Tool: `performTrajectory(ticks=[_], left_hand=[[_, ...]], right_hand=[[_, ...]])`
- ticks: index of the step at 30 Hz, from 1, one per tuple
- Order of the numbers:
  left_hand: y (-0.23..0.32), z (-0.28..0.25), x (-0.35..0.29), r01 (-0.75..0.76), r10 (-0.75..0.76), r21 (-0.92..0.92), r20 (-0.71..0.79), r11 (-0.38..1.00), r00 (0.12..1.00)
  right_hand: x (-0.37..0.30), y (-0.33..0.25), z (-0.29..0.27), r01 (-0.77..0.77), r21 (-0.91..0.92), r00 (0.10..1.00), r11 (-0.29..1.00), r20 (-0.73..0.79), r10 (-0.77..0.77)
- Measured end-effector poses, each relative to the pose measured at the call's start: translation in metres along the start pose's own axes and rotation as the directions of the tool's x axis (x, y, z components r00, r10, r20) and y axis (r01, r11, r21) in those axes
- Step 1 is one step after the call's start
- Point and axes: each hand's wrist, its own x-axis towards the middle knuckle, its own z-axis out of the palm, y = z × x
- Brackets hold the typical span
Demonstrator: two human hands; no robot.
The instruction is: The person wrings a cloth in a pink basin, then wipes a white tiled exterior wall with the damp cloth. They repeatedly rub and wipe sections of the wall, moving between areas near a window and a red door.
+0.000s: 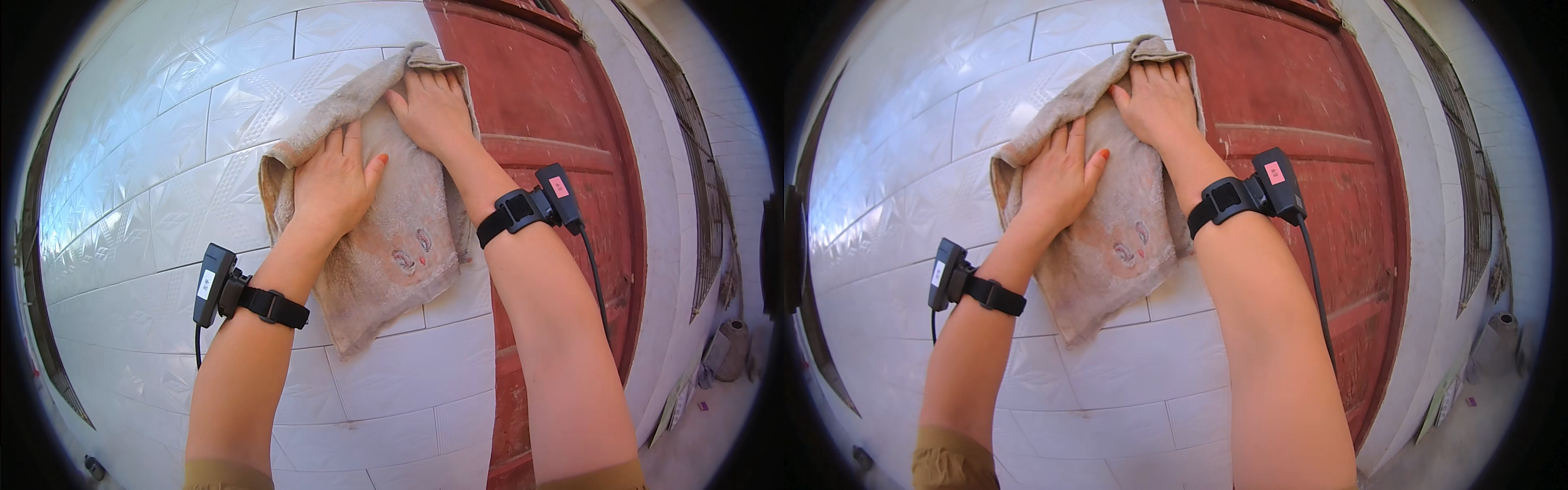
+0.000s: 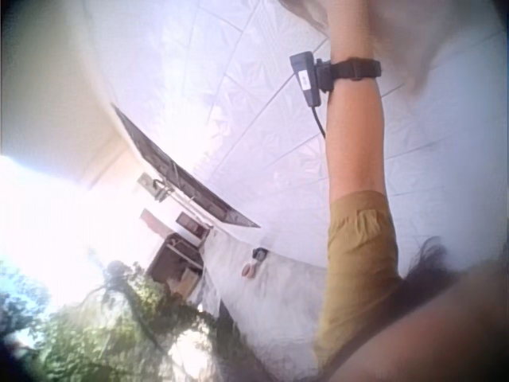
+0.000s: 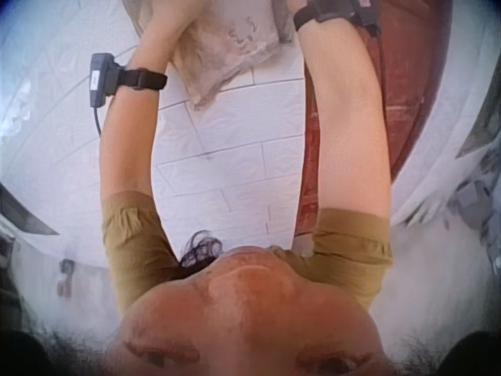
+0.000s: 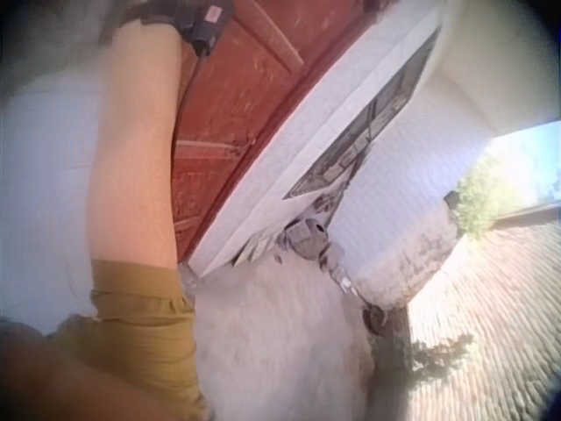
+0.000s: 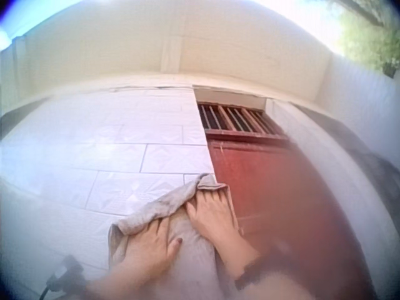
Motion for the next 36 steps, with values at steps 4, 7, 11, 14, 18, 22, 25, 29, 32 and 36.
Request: performTrajectory(ticks=[4, 7, 11, 14, 18, 22, 25, 29, 32, 36], left_hand=[[-0.022, -0.011, -0.004, -0.058, 0.06, -0.042, 0.048, 0.997, 0.997], [-0.031, -0.015, -0.017, -0.115, 0.115, 0.001, 0.037, 0.993, 0.993], [-0.031, -0.014, -0.025, -0.09, 0.099, -0.08, 0.116, 0.993, 0.988], [-0.027, -0.012, -0.024, -0.128, 0.134, -0.095, 0.06, 0.987, 0.989], [-0.013, -0.011, -0.02, -0.158, 0.156, -0.13, -0.025, 0.979, 0.987], [-0.008, -0.011, -0.009, -0.165, 0.162, -0.145, -0.035, 0.976, 0.986], [-0.007, -0.012, -0.005, -0.136, 0.131, -0.112, -0.044, 0.984, 0.99], [0.001, -0.023, -0.01, -0.049, 0.051, -0.066, 0.028, 0.997, 0.998], [0.016, -0.036, -0.017, -0.004, 0.004, -0.021, 0.007, 1.0, 1.0], [0.027, -0.04, -0.038, 0.091, -0.092, 0.025, 0.058, 0.996, 0.994]], right_hand=[[-0.011, -0.021, -0.002, -0.088, -0.015, 0.996, 0.996, 0.002, 0.088], [-0.029, -0.036, 0.0, -0.157, -0.098, 0.984, 0.983, 0.073, 0.165], [-0.033, -0.036, 0.004, -0.169, -0.134, 0.985, 0.976, 0.019, 0.173], [-0.028, -0.03, 0.005, -0.19, -0.157, 0.98, 0.969, 0.022, 0.195], [-0.023, -0.017, 0.003, -0.209, -0.173, 0.978, 0.963, -0.029, 0.207], [-0.016, -0.003, 0.002, -0.252, -0.18, 0.968, 0.951, -0.037, 0.249], [-0.009, 0.005, 0.004, -0.244, -0.166, 0.97, 0.956, -0.045, 0.239], [-0.002, 0.008, -0.002, -0.172, -0.158, 0.985, 0.972, -0.047, 0.166], [-0.002, -0.002, -0.014, -0.118, -0.119, 0.993, 0.986, -0.03, 0.115], [-0.006, -0.013, -0.013, -0.053, -0.06, 0.999, 0.997, -0.011, 0.053]])
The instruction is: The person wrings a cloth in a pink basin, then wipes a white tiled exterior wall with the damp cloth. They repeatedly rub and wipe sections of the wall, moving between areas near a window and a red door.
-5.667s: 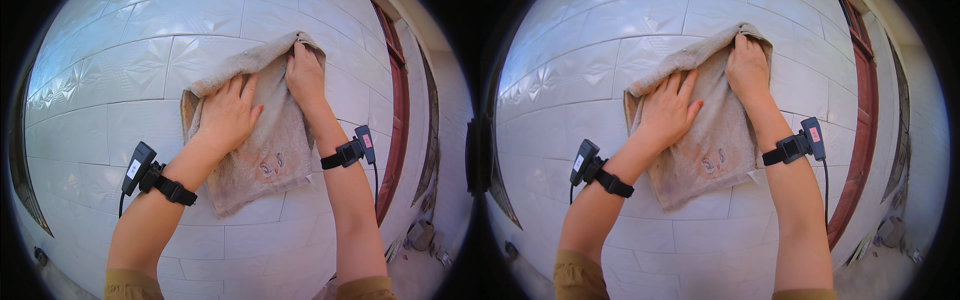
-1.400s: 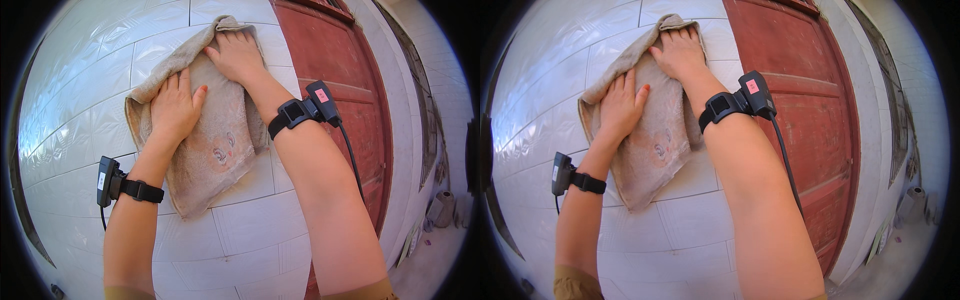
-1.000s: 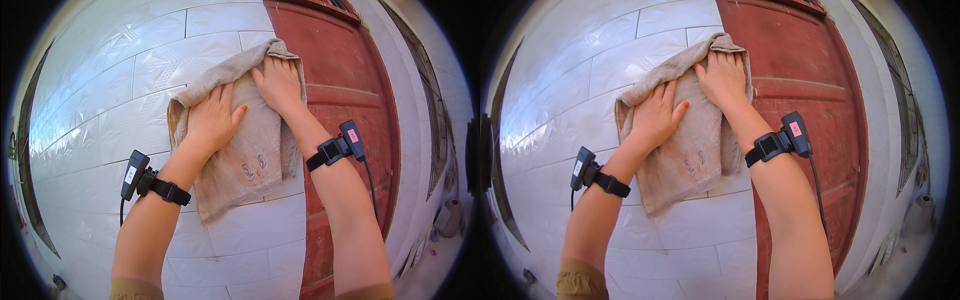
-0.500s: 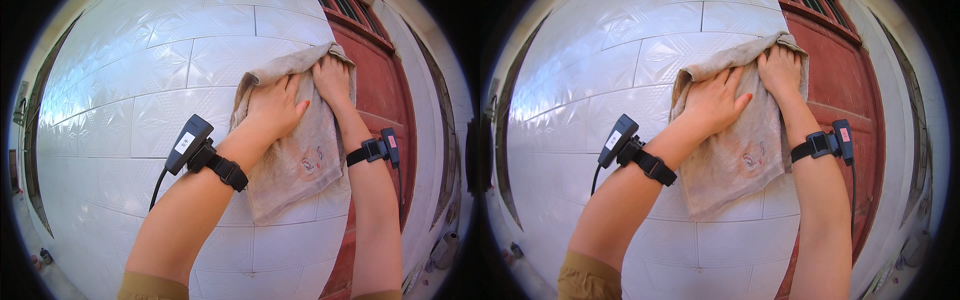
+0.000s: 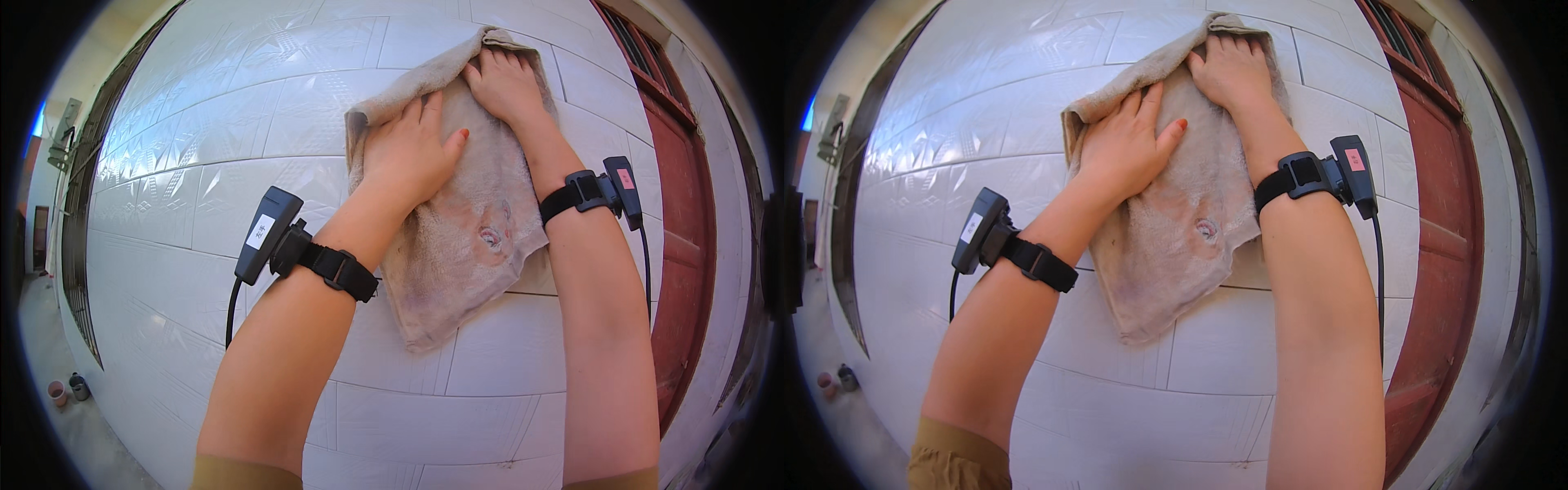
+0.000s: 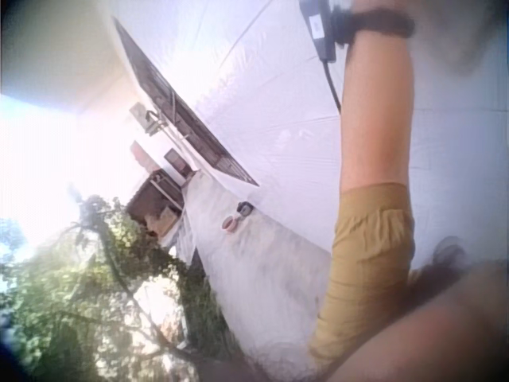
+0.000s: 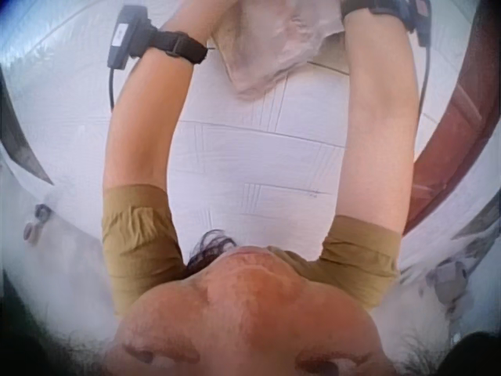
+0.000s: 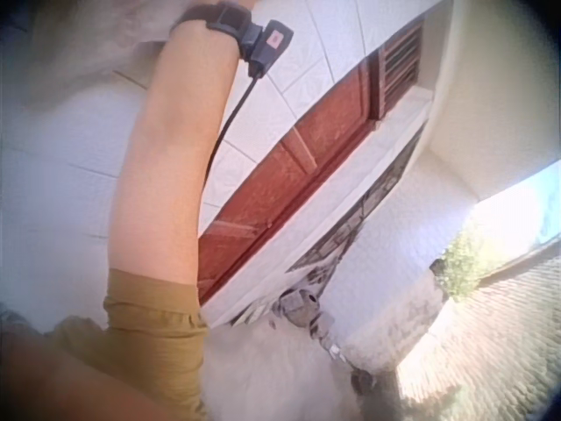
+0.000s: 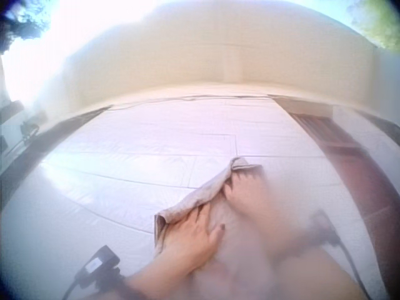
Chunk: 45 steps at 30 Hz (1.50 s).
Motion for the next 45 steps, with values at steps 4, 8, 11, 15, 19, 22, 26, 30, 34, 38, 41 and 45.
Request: performTrajectory(ticks=[4, 8, 11, 15, 19, 22, 26, 30, 34, 38, 41, 45], left_hand=[[0.001, 0.014, -0.008, 0.041, -0.039, 0.071, -0.032, 0.997, 0.999], [-0.001, 0.028, -0.003, -0.056, 0.08, 0.154, -0.15, 0.986, 0.986], [-0.015, 0.03, 0.003, 0.033, -0.019, 0.19, -0.075, 0.981, 0.997], [-0.033, 0.031, 0.009, -0.014, 0.021, 0.177, -0.037, 0.984, 0.999], [-0.041, 0.039, 0.017, -0.052, 0.063, 0.221, -0.043, 0.974, 0.997], [-0.039, 0.04, 0.018, -0.046, 0.061, 0.204, -0.067, 0.978, 0.996], [-0.035, 0.036, 0.019, -0.039, 0.054, 0.23, -0.06, 0.972, 0.997], [-0.039, 0.034, 0.021, -0.128, 0.145, 0.225, -0.058, 0.966, 0.988], [-0.04, 0.034, 0.026, -0.132, 0.137, 0.164, -0.02, 0.978, 0.99], [-0.035, 0.035, 0.037, -0.131, 0.144, 0.144, -0.086, 0.981, 0.986], [-0.035, 0.039, 0.042, -0.142, 0.152, 0.141, -0.06, 0.98, 0.987], [-0.044, 0.036, 0.026, -0.066, 0.08, 0.168, -0.078, 0.984, 0.994]], right_hand=[[-0.01, 0.002, 0.009, 0.119, 0.041, 0.991, 0.992, -0.062, -0.116], [-0.016, 0.009, 0.009, 0.118, 0.078, 0.991, 0.99, -0.072, -0.113], [-0.014, -0.003, 0.01, 0.201, 0.138, 0.979, 0.97, -0.073, -0.192], [-0.014, -0.017, 0.015, 0.2, 0.223, 0.98, 0.954, -0.031, -0.198], [-0.018, -0.018, 0.021, 0.185, 0.286, 0.983, 0.94, -0.056, -0.177], [-0.018, -0.015, 0.019, 0.199, 0.273, 0.98, 0.941, -0.062, -0.189], [-0.012, -0.013, 0.013, 0.145, 0.222, 0.989, 0.964, -0.041, -0.139], [-0.014, -0.011, 0.014, 0.085, 0.192, 0.996, 0.978, -0.045, -0.078], [-0.019, -0.005, 0.016, 0.062, 0.175, 0.994, 0.983, -0.101, -0.045], [-0.014, 0.001, 0.009, 0.094, 0.123, 0.98, 0.988, -0.185, -0.07], [-0.015, 0.002, 0.003, 0.031, 0.107, 0.995, 0.994, -0.093, -0.022], [-0.034, -0.019, -0.003, 0.112, 0.189, 0.985, 0.976, -0.149, -0.084]])
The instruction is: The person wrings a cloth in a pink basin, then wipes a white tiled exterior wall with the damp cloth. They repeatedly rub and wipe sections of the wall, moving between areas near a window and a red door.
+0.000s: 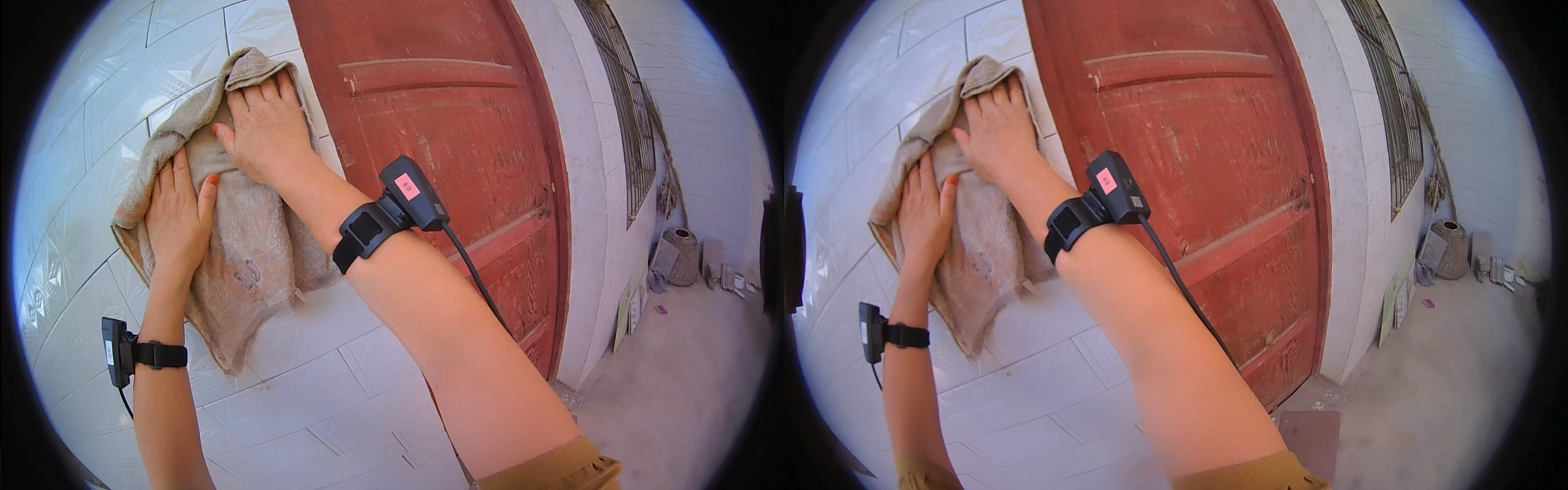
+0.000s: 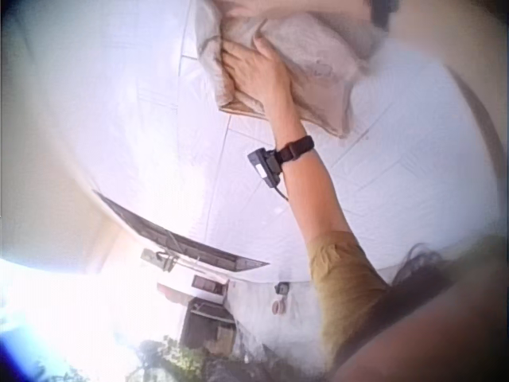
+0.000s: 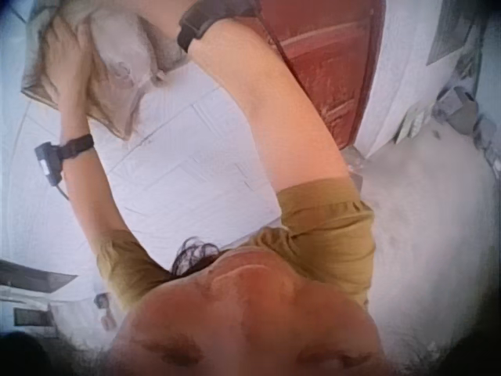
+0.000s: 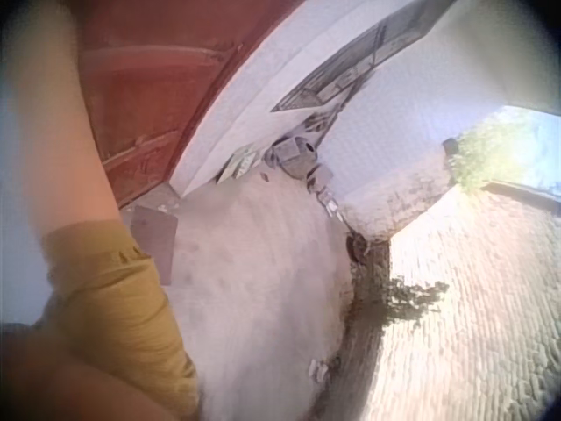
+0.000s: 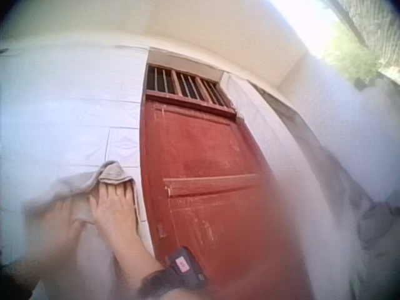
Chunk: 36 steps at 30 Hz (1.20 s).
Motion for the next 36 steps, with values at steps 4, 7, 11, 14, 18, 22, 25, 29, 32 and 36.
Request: performTrajectory(ticks=[4, 7, 11, 14, 18, 22, 25, 29, 32, 36], left_hand=[[0.001, -0.009, -0.014, -0.02, 0.025, -0.07, 0.071, 0.997, 0.997], [0.012, -0.018, -0.019, -0.024, 0.046, -0.151, 0.144, 0.988, 0.989], [0.024, -0.025, -0.025, -0.006, 0.047, -0.192, 0.21, 0.981, 0.977], [0.028, -0.03, -0.042, 0.023, 0.074, -0.284, 0.326, 0.959, 0.942], [0.047, -0.043, -0.095, 0.231, 0.048, -0.348, 0.636, 0.909, 0.77], [0.072, -0.056, -0.158, 0.108, 0.13, -0.409, 0.513, 0.906, 0.849], [0.067, -0.046, -0.161, -0.044, 0.19, -0.387, 0.348, 0.921, 0.918], [0.043, -0.033, -0.104, 0.015, 0.115, -0.333, 0.367, 0.943, 0.923], [0.023, -0.023, -0.044, 0.029, 0.079, -0.308, 0.335, 0.951, 0.939], [0.002, -0.008, 0.023, 0.023, 0.057, -0.303, 0.255, 0.953, 0.965]], right_hand=[[-0.013, -0.015, -0.004, -0.057, 0.012, 0.998, 0.998, 0.032, 0.056], [-0.015, -0.013, -0.017, -0.172, 0.048, 0.983, 0.984, 0.076, 0.169], [-0.031, -0.011, -0.036, -0.184, 0.014, 0.969, 0.983, 0.169, 0.179], [-0.062, -0.025, -0.048, -0.239, -0.003, 0.916, 0.971, 0.332, 0.226], [-0.126, -0.058, -0.071, -0.294, 0.043, 0.821, 0.955, 0.523, 0.229], [-0.188, -0.081, -0.103, -0.258, 0.035, 0.769, 0.965, 0.613, 0.183], [-0.193, -0.073, -0.101, -0.216, 0.042, 0.771, 0.976, 0.621, 0.144], [-0.136, -0.038, -0.074, -0.225, 0.009, 0.802, 0.974, 0.569, 0.18], [-0.072, -0.011, -0.046, -0.208, -0.077, 0.856, 0.975, 0.468, 0.22], [-0.006, 0.018, -0.005, -0.153, -0.084, 0.959, 0.985, 0.227, 0.169]])
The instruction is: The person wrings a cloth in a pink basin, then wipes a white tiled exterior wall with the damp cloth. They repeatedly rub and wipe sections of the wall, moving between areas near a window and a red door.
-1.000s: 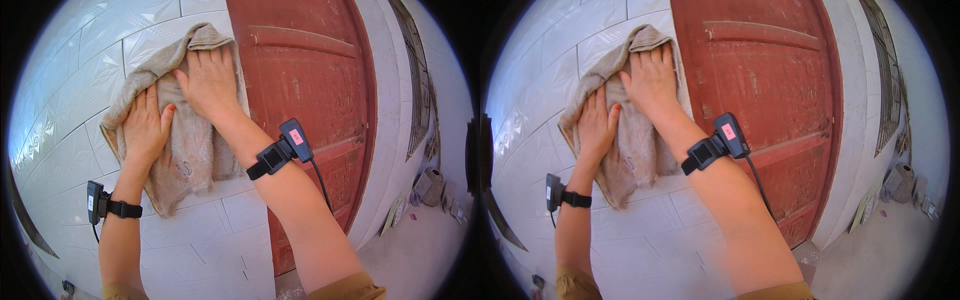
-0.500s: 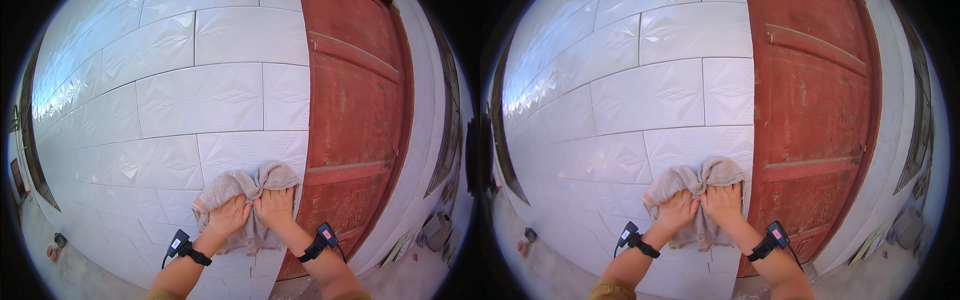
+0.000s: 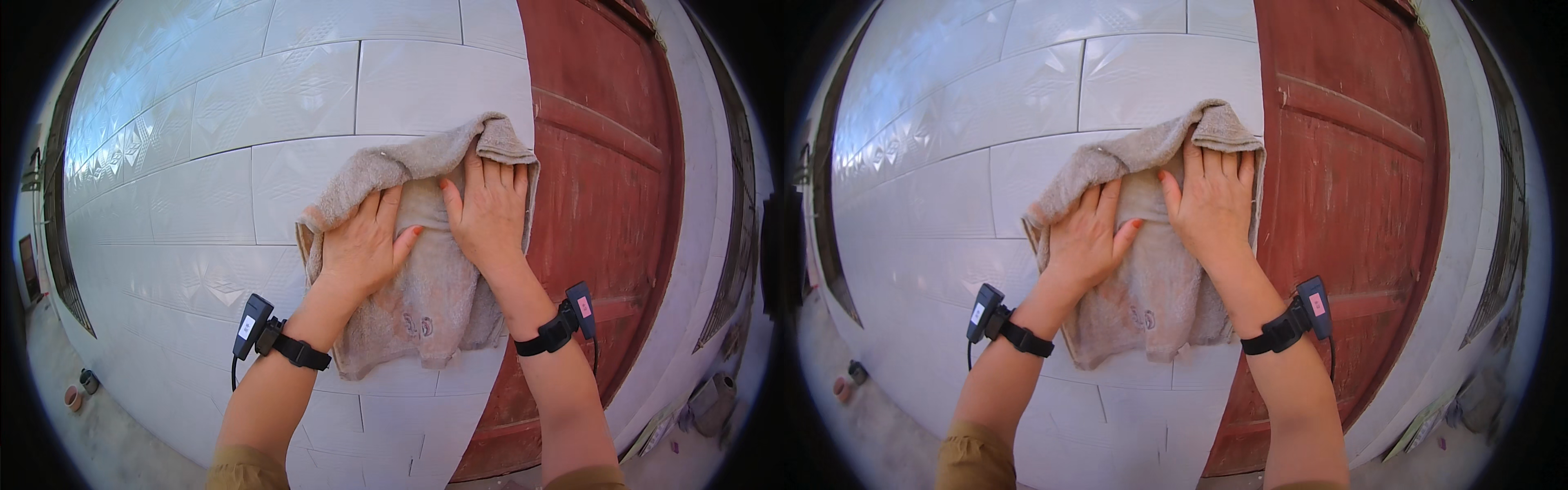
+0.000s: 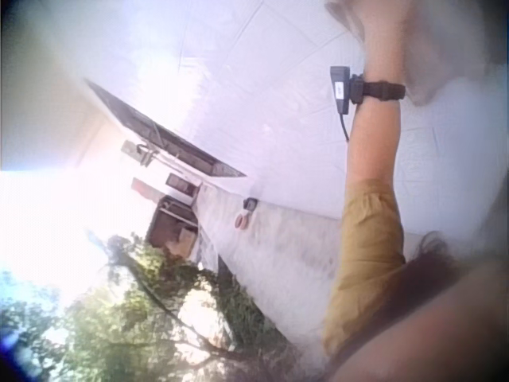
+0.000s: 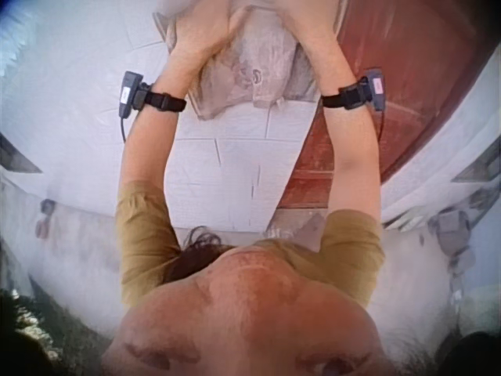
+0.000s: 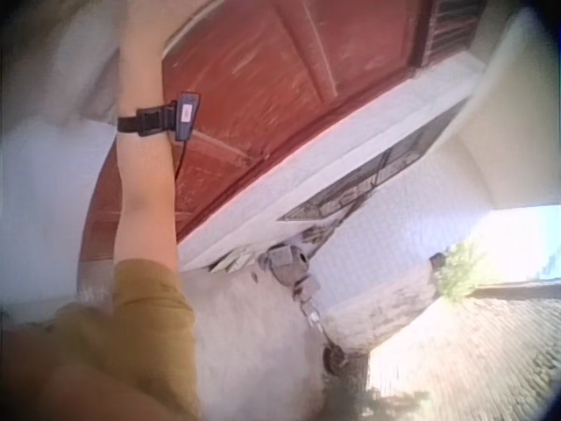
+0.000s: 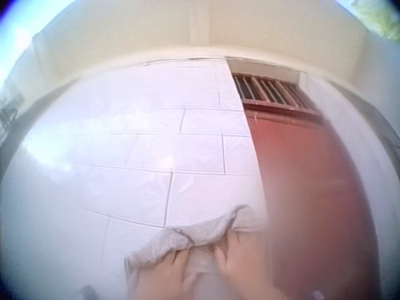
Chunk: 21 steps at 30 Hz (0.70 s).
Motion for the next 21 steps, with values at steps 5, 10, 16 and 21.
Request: performTrajectory(ticks=[5, 10, 16, 21], left_hand=[[-0.029, -0.004, 0.096, -0.063, 0.081, 0.116, -0.159, 0.991, 0.984], [-0.064, 0.004, 0.154, -0.257, 0.297, 0.156, -0.356, 0.954, 0.886], [-0.047, 0.005, 0.138, -0.204, 0.251, 0.217, -0.218, 0.955, 0.943], [-0.022, 0.006, 0.069, -0.177, 0.2, 0.204, -0.097, 0.963, 0.975]], right_hand=[[0.091, 0.028, 0.025, 0.066, -0.071, 0.989, 0.995, -0.128, -0.075], [0.138, 0.049, 0.034, 0.138, -0.095, 0.977, 0.986, -0.152, -0.152], [0.108, 0.047, 0.031, 0.143, -0.238, 0.942, 0.961, -0.266, -0.206], [0.039, 0.027, 0.011, 0.166, -0.24, 0.973, 0.957, -0.119, -0.198]])
